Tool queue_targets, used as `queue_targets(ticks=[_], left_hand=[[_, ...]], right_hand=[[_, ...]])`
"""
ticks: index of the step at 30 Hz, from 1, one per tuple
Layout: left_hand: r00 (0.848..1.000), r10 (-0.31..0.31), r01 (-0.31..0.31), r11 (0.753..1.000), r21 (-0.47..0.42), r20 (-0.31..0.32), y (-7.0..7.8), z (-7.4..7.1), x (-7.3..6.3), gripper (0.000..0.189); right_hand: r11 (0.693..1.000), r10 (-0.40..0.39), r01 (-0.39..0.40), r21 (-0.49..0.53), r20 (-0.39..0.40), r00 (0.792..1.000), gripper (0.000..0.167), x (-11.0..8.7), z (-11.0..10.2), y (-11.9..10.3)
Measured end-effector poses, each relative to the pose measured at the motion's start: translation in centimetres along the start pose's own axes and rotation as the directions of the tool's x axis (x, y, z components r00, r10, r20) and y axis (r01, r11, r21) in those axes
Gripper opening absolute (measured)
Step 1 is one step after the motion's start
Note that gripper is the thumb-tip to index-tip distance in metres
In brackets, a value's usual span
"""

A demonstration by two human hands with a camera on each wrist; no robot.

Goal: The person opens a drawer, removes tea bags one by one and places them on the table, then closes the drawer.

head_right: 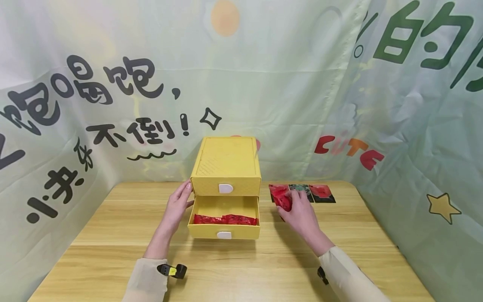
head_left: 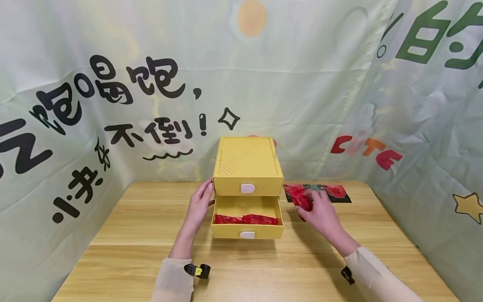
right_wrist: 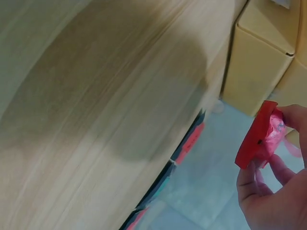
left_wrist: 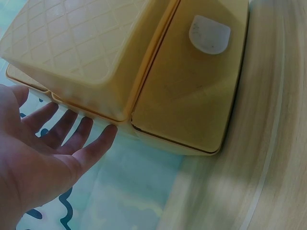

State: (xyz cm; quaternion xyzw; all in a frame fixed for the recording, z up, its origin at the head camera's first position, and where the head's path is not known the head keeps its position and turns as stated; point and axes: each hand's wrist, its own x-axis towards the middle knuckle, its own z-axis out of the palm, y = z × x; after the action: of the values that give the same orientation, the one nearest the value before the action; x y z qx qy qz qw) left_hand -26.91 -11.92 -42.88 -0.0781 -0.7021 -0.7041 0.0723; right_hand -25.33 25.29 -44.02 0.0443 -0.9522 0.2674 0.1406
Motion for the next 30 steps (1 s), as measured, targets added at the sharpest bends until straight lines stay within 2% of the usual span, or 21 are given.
queue_targets(ticks=[8,15,30], left_hand=[[1.000,-0.005,0.005,1.000,0.010,-0.001,0.0,0.0,0.0,0.049],[1.000,-0.014,0.014,1.000,0.020,0.003,0.1,-0.1,-0.1,0.050],[1.000,-0.012,0.012,1.000,0.009,0.004,0.2,-0.1,0.0,0.050]], right_hand=[[0.996,0.076,-0.072,-0.055,0.077,0.994,0.052,1.0,1.0,0.5],[0.986,0.156,-0.145,-0.084,0.150,0.976,0.058,1.4,2.0,0.9],[0.976,0.204,-0.182,-0.124,0.207,0.957,0.062,1.6,3.4,1.7]])
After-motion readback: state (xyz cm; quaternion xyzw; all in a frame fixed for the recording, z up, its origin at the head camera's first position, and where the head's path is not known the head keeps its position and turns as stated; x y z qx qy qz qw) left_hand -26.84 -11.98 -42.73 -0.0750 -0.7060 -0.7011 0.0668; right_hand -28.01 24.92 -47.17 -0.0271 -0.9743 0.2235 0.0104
